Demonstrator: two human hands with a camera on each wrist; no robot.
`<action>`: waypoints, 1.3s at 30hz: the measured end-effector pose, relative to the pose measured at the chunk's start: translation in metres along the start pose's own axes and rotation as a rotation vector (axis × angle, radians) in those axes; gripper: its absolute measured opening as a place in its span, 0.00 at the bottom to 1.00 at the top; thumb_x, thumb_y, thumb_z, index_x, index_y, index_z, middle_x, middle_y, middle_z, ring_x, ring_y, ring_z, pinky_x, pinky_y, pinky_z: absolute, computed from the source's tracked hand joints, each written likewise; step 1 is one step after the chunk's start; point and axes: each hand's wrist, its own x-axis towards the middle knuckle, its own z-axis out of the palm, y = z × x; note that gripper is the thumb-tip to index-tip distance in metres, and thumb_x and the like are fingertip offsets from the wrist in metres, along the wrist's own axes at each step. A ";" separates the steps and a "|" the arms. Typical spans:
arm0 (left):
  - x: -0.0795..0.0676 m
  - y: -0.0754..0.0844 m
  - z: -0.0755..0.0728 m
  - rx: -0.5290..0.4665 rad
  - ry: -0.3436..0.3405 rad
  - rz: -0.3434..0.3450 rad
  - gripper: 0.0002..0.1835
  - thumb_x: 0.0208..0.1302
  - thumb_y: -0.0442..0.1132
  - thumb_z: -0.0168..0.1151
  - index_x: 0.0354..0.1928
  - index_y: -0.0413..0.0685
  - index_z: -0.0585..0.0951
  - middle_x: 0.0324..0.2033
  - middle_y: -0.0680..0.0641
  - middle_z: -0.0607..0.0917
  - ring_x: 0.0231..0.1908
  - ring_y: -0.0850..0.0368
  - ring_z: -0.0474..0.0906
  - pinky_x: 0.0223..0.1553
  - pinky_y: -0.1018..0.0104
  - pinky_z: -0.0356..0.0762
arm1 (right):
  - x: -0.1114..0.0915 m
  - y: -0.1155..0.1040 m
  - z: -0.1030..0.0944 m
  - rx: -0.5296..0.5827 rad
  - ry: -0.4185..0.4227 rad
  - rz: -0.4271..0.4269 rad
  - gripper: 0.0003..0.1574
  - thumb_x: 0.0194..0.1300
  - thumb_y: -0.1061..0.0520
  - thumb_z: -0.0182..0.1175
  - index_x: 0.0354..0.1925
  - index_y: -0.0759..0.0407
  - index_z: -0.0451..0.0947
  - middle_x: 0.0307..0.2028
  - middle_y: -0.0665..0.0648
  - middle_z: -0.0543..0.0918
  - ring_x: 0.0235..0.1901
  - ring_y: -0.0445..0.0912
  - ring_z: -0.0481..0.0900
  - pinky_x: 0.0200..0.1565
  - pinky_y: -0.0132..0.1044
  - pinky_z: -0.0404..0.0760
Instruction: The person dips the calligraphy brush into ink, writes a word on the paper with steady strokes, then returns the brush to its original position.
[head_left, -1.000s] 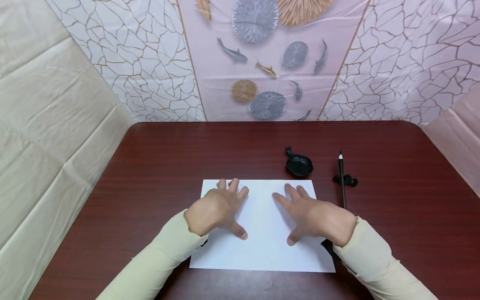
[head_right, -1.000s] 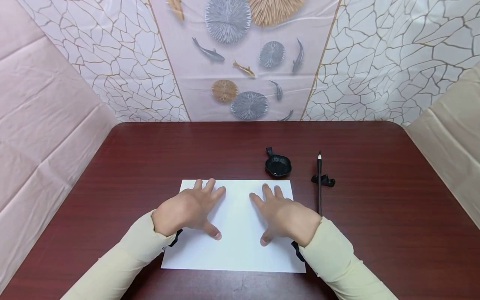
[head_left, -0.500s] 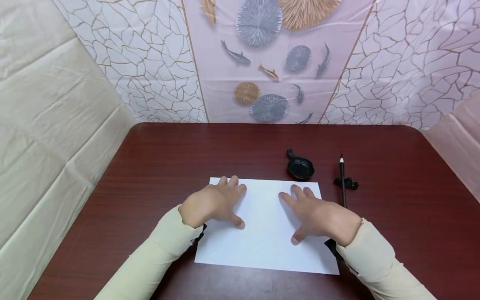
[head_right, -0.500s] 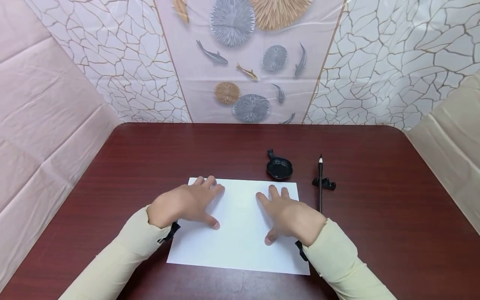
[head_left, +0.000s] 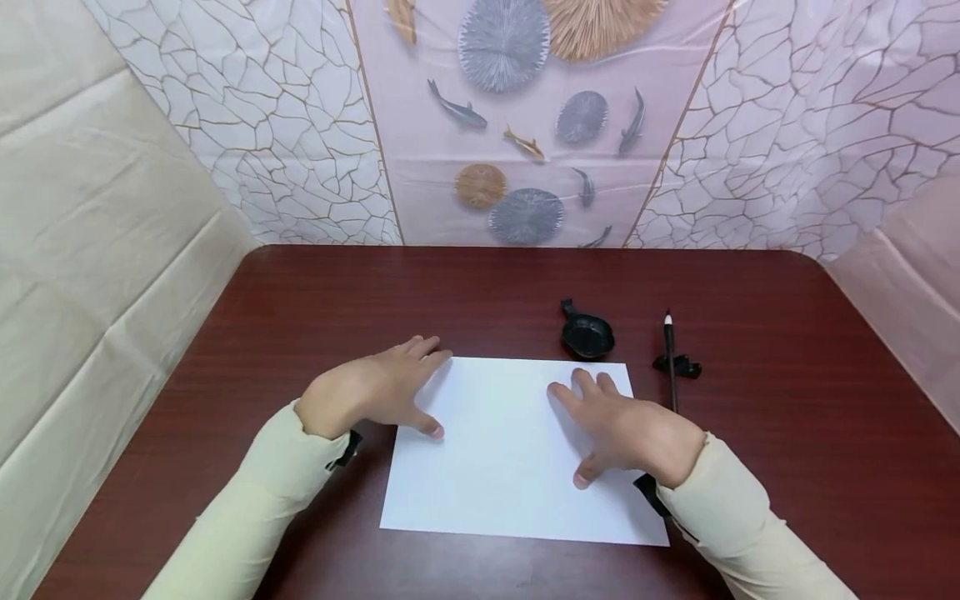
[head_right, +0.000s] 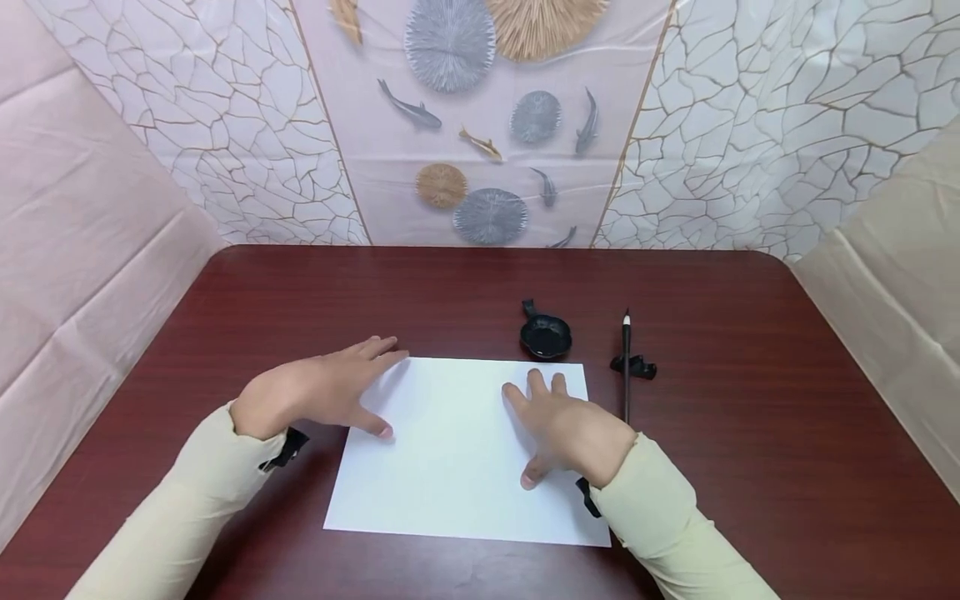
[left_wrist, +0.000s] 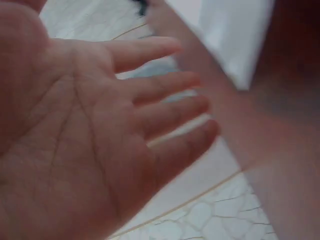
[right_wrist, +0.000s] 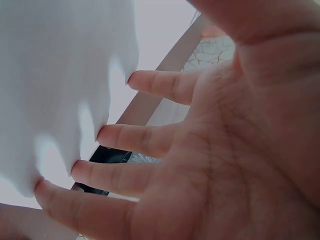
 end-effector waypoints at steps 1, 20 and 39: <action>-0.001 -0.004 0.002 0.006 0.001 0.023 0.61 0.59 0.63 0.77 0.84 0.43 0.55 0.83 0.35 0.51 0.82 0.36 0.44 0.79 0.41 0.53 | 0.000 0.000 0.001 0.001 0.002 0.004 0.73 0.46 0.46 0.87 0.80 0.58 0.56 0.78 0.74 0.52 0.76 0.75 0.51 0.57 0.69 0.76; -0.020 -0.001 0.030 -0.016 -0.063 0.050 0.78 0.46 0.64 0.84 0.84 0.36 0.42 0.84 0.38 0.36 0.84 0.41 0.32 0.81 0.44 0.43 | -0.001 0.006 -0.003 -0.057 0.006 0.019 0.71 0.42 0.47 0.90 0.75 0.56 0.58 0.69 0.69 0.61 0.69 0.69 0.62 0.43 0.56 0.82; -0.020 0.000 0.036 -0.015 -0.062 0.055 0.81 0.44 0.68 0.84 0.84 0.36 0.40 0.84 0.38 0.33 0.83 0.42 0.30 0.81 0.44 0.42 | 0.001 0.013 -0.005 -0.060 0.002 0.028 0.74 0.38 0.48 0.91 0.74 0.57 0.57 0.69 0.71 0.61 0.65 0.69 0.64 0.45 0.57 0.82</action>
